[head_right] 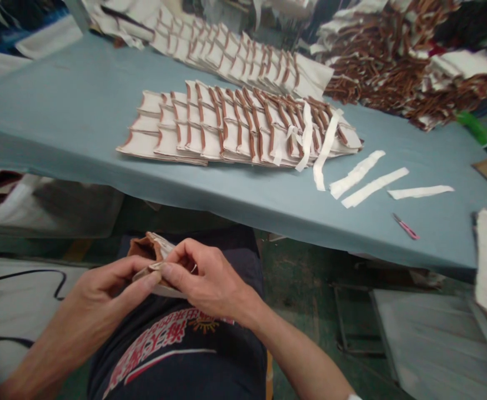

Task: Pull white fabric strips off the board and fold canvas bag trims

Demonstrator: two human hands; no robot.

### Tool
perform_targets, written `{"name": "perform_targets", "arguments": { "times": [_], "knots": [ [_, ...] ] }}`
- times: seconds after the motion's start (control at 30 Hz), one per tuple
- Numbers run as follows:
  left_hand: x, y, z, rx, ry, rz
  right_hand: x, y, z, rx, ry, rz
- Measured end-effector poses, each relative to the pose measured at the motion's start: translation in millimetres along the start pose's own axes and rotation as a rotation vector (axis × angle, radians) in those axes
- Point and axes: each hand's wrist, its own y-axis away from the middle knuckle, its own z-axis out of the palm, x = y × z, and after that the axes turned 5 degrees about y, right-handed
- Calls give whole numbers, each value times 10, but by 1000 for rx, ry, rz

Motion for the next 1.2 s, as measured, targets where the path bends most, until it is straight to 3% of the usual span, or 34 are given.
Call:
{"name": "perform_targets", "arguments": {
  "times": [0.1,0.23,0.3,0.47,0.6,0.7,0.83,1.2],
  "knots": [
    [5,18,-3,12,25,16,-65,53,44,73,155,-30],
    [0,83,13,29,78,-19,-41,166,205,279,467,-198],
    [-11,123,20,46,72,-35,14,209,304,320,510,-226],
    [-77,223,-27,113,-104,21,156,240,478,321,400,-185],
    [-96,293,-79,92,-137,87,213,232,491,343,394,-364],
    [-90,319,-85,93,-150,125,223,217,472,369,460,-493],
    [-108,323,-88,101,-135,120,220,197,465,388,570,-563],
    [-72,289,-24,149,-38,41,215,211,507,325,964,-605]
  ]
}}
